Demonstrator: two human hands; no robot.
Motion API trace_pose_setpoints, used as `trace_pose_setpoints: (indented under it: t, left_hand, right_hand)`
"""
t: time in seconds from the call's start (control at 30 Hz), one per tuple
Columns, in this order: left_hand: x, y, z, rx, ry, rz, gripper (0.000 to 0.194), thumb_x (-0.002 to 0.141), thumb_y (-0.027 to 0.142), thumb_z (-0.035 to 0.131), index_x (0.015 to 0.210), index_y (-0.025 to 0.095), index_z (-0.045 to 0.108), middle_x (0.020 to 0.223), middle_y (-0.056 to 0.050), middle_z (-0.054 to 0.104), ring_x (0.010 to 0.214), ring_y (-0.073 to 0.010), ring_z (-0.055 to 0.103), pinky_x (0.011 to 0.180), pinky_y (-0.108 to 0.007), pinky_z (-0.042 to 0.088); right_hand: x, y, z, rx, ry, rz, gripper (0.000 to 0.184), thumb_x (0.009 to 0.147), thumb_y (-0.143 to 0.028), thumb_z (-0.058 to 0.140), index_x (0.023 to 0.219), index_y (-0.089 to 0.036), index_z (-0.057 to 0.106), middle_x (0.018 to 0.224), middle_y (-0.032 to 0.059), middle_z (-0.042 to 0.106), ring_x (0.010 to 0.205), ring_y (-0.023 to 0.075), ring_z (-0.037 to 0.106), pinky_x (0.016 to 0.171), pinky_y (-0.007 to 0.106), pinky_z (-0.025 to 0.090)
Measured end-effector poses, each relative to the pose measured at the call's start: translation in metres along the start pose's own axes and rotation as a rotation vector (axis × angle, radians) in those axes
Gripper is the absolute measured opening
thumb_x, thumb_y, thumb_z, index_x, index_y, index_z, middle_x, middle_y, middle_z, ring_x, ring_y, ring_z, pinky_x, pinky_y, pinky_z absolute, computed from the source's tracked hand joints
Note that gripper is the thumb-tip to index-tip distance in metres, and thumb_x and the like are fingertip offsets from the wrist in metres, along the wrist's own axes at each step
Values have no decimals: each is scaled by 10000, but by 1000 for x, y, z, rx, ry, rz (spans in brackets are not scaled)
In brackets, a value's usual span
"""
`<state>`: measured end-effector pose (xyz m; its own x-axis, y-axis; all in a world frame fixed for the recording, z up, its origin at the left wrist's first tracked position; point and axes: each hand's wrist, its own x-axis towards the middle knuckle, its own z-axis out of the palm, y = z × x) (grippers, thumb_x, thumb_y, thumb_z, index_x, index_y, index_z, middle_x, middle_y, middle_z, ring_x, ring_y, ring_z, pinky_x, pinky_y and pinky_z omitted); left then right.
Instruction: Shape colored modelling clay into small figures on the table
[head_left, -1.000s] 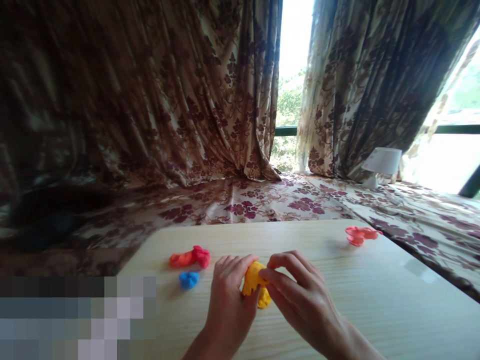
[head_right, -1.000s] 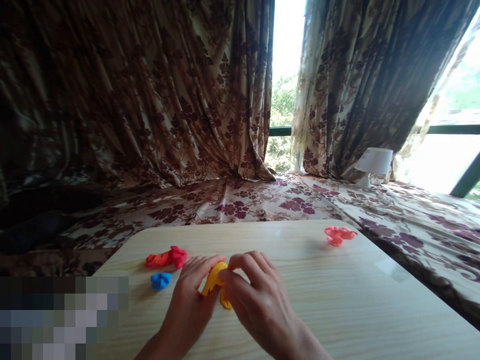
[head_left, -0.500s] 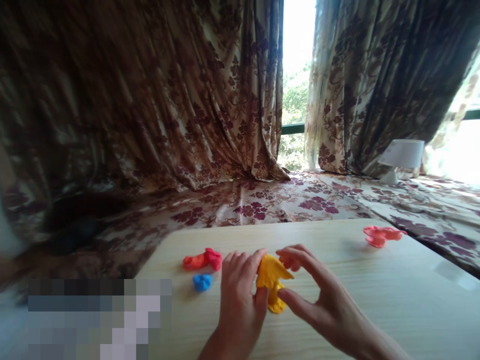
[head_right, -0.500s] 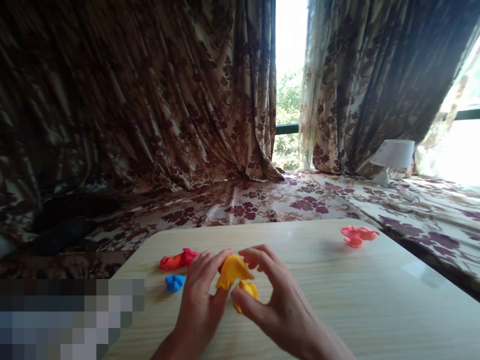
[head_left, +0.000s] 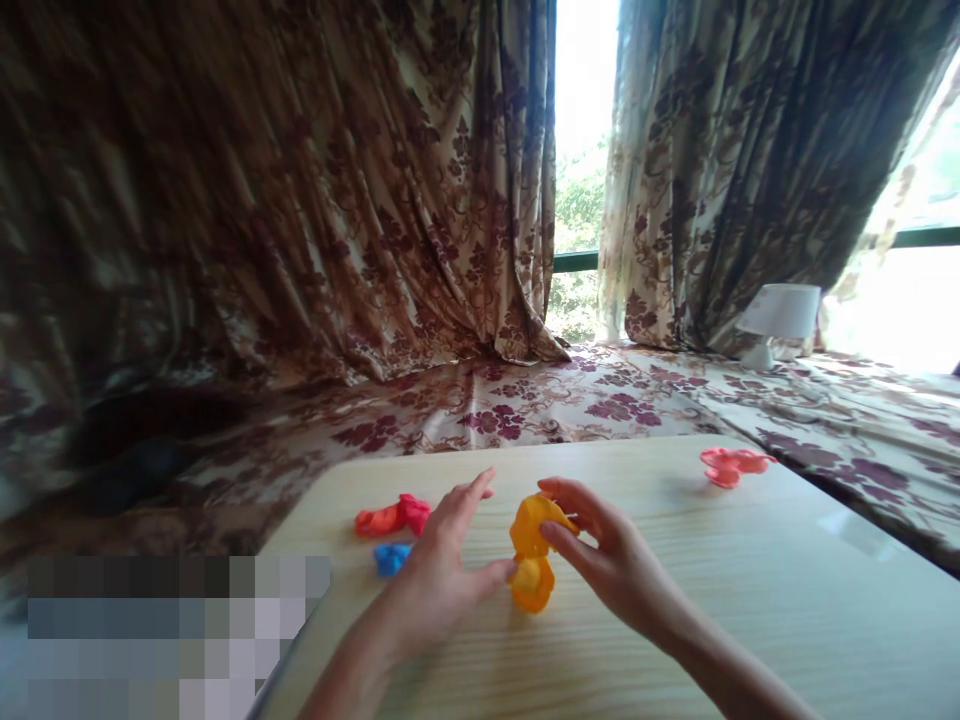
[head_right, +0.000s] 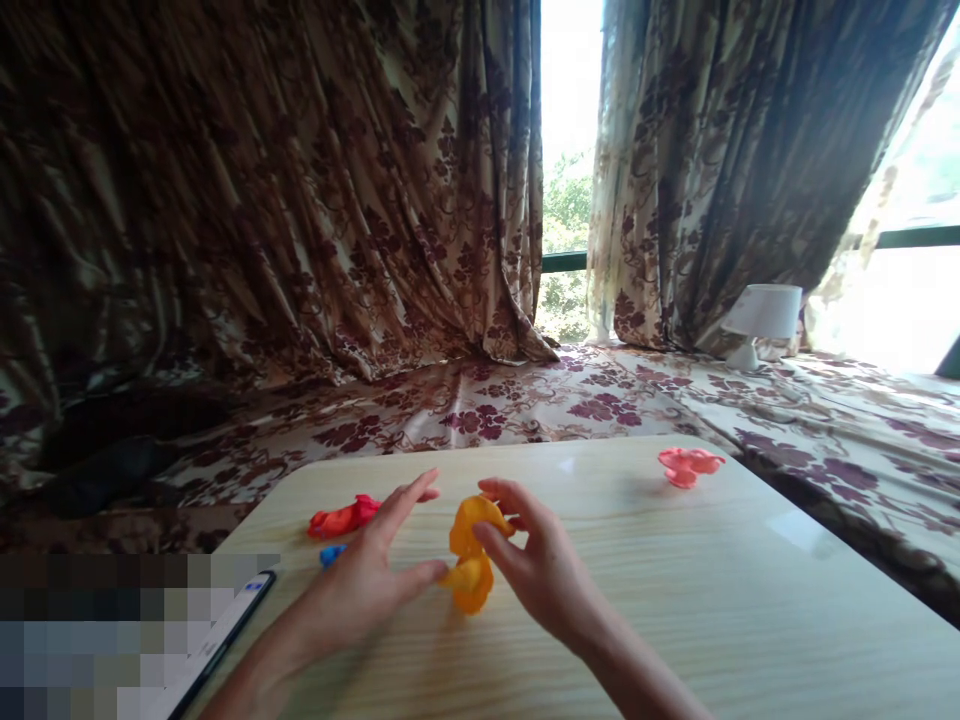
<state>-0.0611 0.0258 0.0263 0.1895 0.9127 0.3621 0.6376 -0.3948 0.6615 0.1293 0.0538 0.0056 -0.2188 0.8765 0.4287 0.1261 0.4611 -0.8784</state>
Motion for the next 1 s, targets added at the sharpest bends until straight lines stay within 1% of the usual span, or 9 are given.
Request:
trace_pose_setpoints:
  t: [0.03, 0.1, 0.17, 0.27, 0.4, 0.57, 0.73, 0.83, 1.0]
  left_hand:
    - [0, -2, -5, -58, -8, -44, 688, 756, 264, 637, 1381, 280, 350, 1300, -74, 543, 1230, -222, 471, 1044, -419, 365]
    - [1, -7, -10, -142, -18, -94, 517, 817, 294, 570, 1318, 240, 454, 1269, -84, 576, 1213, -206, 497, 1045, -398, 369]
    - [3, -11, -9, -175, -12, -95, 366, 859, 303, 510, 1210, 214, 567, 1201, -88, 623, 1159, -200, 545, 1017, -381, 404]
    - [5, -17, -3, -135, 17, -66, 262, 856, 269, 509, 1056, 205, 665, 1107, -84, 667, 1096, -205, 585, 975, -366, 445]
    - [4, -22, 4, -96, 22, -54, 236, 820, 210, 530, 991, 215, 693, 1022, -64, 692, 1021, -196, 612, 945, -358, 465]
    - [2, -22, 6, -78, 10, -43, 250, 823, 185, 499, 983, 224, 688, 1014, -57, 681, 1012, -190, 601, 945, -357, 458]
    - [2, -18, 6, -77, -16, -35, 250, 831, 174, 485, 984, 220, 677, 1032, -55, 675, 1030, -187, 590, 960, -359, 444]
    - [2, -15, 7, -76, -27, -35, 244, 835, 176, 487, 986, 223, 673, 1032, -47, 673, 1032, -177, 591, 957, -341, 447]
    - [2, -14, 9, -72, -6, -19, 239, 835, 186, 495, 996, 218, 668, 1045, -51, 669, 1040, -176, 589, 959, -338, 451]
  right_hand:
    - [-1, 0, 0, -28, 3, -18, 330, 824, -325, 597, 1128, -198, 569, 1087, 90, 668, 952, 209, 648, 833, 376, 541]
    - [-3, 0, -1, -59, 8, -42, 336, 833, -315, 586, 1149, -205, 560, 1092, 85, 666, 972, 206, 641, 860, 385, 530]
    - [-4, 0, -1, -66, 24, -51, 343, 841, -318, 578, 1163, -203, 554, 1093, 87, 664, 986, 209, 637, 868, 388, 527]
    - [-5, 0, -1, -88, 34, -63, 338, 844, -315, 581, 1161, -201, 560, 1076, 87, 668, 981, 214, 639, 843, 376, 539]
    - [-7, -1, -1, -136, -7, -115, 291, 846, -266, 576, 1132, -217, 584, 1079, 69, 661, 978, 204, 637, 795, 331, 550]
    - [-11, 2, 3, -181, -90, -179, 244, 825, -159, 557, 1060, -214, 597, 1040, 50, 640, 927, 170, 615, 776, 291, 523]
    - [-13, 4, 4, -230, -169, -156, 309, 775, -64, 547, 1037, -221, 594, 1004, 32, 624, 896, 158, 596, 821, 294, 488]
    - [-13, 2, 4, -246, -171, -156, 321, 760, -52, 546, 1026, -225, 598, 984, 25, 627, 877, 157, 597, 813, 290, 487]
    - [-14, 2, 1, -257, -182, -156, 335, 752, -36, 541, 1022, -230, 582, 992, 14, 621, 884, 150, 584, 816, 287, 474]
